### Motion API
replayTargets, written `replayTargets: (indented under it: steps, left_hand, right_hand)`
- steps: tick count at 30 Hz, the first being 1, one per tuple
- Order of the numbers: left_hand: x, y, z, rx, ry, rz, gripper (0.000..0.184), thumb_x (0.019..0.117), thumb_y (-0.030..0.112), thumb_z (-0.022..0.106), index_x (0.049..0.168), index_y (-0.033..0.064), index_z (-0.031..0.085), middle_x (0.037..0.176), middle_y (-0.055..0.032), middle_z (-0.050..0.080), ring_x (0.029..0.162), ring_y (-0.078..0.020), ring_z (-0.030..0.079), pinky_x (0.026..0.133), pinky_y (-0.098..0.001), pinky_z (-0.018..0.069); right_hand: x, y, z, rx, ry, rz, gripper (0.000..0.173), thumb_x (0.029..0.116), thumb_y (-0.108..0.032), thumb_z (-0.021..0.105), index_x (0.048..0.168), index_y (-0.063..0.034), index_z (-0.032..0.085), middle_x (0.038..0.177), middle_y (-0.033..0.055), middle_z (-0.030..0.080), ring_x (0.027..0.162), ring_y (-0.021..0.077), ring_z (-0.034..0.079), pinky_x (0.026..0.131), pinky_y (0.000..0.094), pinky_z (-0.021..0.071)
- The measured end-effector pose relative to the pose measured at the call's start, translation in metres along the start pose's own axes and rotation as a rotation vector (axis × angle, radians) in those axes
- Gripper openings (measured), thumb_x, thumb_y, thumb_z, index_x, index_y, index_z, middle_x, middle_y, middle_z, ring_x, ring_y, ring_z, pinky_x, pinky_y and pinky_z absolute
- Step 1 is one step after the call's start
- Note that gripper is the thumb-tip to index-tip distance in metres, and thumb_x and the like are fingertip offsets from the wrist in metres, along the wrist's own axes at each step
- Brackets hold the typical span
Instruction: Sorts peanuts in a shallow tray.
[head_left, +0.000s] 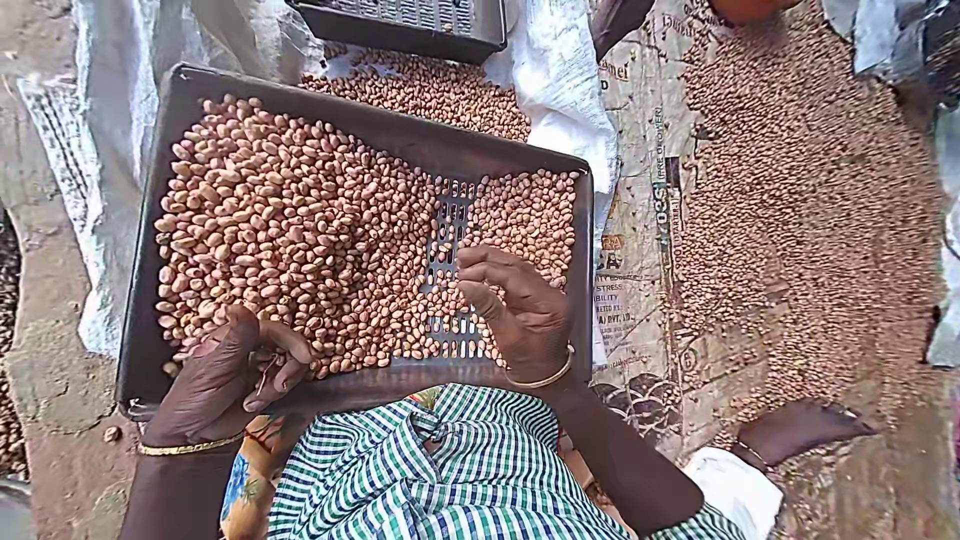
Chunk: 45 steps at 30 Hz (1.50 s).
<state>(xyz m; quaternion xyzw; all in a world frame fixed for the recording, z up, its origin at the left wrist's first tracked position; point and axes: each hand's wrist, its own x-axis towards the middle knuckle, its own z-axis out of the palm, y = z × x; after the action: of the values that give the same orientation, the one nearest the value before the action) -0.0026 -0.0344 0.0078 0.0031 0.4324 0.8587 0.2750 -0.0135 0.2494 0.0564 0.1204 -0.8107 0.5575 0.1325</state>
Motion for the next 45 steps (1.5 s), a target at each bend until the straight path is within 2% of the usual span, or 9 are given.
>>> replayTargets:
  steps: [13,17,21,25,27,31,37,43,45]
  left_hand:
    - [0.000,-0.002,0.002,-0.133,0.001,0.046,0.045,0.1020,0.047,0.052,0.084,0.0143,0.078,0.066,0.0083,0.069,0.051,0.0047,0.060,0.048,-0.0099,0.0483]
    - [0.001,-0.002,0.002,-0.167,-0.011,0.086,0.041,0.1035,0.039,0.054,0.081,0.0134,0.077,0.063,0.0101,0.067,0.051,0.0065,0.058,0.048,-0.0087,0.0451]
    - [0.000,-0.001,0.002,-0.171,0.007,0.105,0.039,0.1028,0.039,0.055,0.082,0.0145,0.077,0.062,0.0110,0.066,0.052,0.0066,0.058,0.050,-0.0092,0.0454]
    - [0.000,-0.003,0.001,-0.158,0.004,0.103,0.039,0.1036,0.040,0.053,0.086,0.0142,0.078,0.065,0.0100,0.068,0.053,0.0060,0.059,0.050,-0.0093,0.0465]
    - [-0.001,-0.003,-0.001,-0.141,-0.020,0.099,0.041,0.1044,0.042,0.051,0.091,0.0143,0.078,0.068,0.0092,0.070,0.055,0.0051,0.061,0.051,-0.0098,0.0483]
    - [0.000,-0.002,0.000,-0.145,0.004,0.097,0.039,0.1032,0.041,0.053,0.086,0.0162,0.078,0.066,0.0113,0.068,0.053,0.0061,0.059,0.050,-0.0099,0.0475]
    - [0.000,-0.001,0.002,-0.173,-0.003,0.116,0.038,0.1032,0.039,0.054,0.084,0.0157,0.078,0.066,0.0112,0.068,0.054,0.0063,0.059,0.051,-0.0090,0.0467]
    - [0.000,-0.001,0.001,-0.199,-0.015,0.103,0.039,0.1031,0.038,0.055,0.082,0.0145,0.077,0.065,0.0104,0.068,0.053,0.0062,0.059,0.050,-0.0090,0.0461]
    - [0.000,-0.001,0.002,-0.203,-0.020,0.112,0.039,0.1032,0.038,0.055,0.082,0.0147,0.078,0.065,0.0105,0.068,0.053,0.0065,0.059,0.050,-0.0090,0.0461]
  right_hand:
    - [0.125,0.116,0.032,0.216,-0.428,-0.275,0.034,0.0879,0.003,0.044,0.105,0.0141,0.071,0.116,0.0248,0.071,0.124,0.0271,0.062,0.114,0.0345,0.0393]
    - [0.124,0.133,0.060,0.023,-0.649,-0.484,0.044,0.0963,-0.026,0.049,0.119,0.0030,0.073,0.125,0.0232,0.068,0.127,0.0373,0.058,0.115,0.0471,0.0351]
    - [0.070,0.123,0.006,-0.388,-0.960,-0.467,0.070,0.0993,-0.067,0.032,0.145,-0.0232,0.060,0.155,0.0168,0.049,0.146,0.0482,0.038,0.117,0.0681,0.0212]
    - [0.033,0.095,-0.064,-0.397,-1.168,-0.245,0.046,0.1009,-0.047,0.048,0.132,-0.0209,0.072,0.154,0.0186,0.050,0.143,0.0570,0.036,0.107,0.0822,0.0215]
    - [0.030,0.090,-0.075,-0.312,-0.866,-0.149,0.033,0.0990,-0.028,0.055,0.104,-0.0087,0.081,0.138,0.0192,0.064,0.136,0.0453,0.052,0.111,0.0672,0.0346]
    - [0.067,0.095,-0.041,-0.149,-0.245,0.242,0.021,0.0989,-0.004,0.059,0.110,0.0078,0.072,0.132,0.0201,0.064,0.124,0.0092,0.061,0.103,0.0175,0.0467]
    - [0.066,0.080,0.007,-0.463,-0.372,0.006,0.011,0.0899,-0.006,0.073,0.097,0.0001,0.079,0.095,0.0238,0.068,0.092,0.0409,0.063,0.084,0.0539,0.0450]
    - [0.046,0.069,0.025,-0.735,-0.571,0.051,0.015,0.0908,-0.009,0.072,0.091,0.0055,0.074,0.090,0.0270,0.068,0.083,0.0434,0.069,0.073,0.0548,0.0527]
    - [0.055,0.073,0.012,-0.413,-0.504,0.190,0.010,0.0894,-0.007,0.071,0.086,0.0016,0.073,0.081,0.0131,0.063,0.069,0.0217,0.060,0.064,0.0348,0.0494]
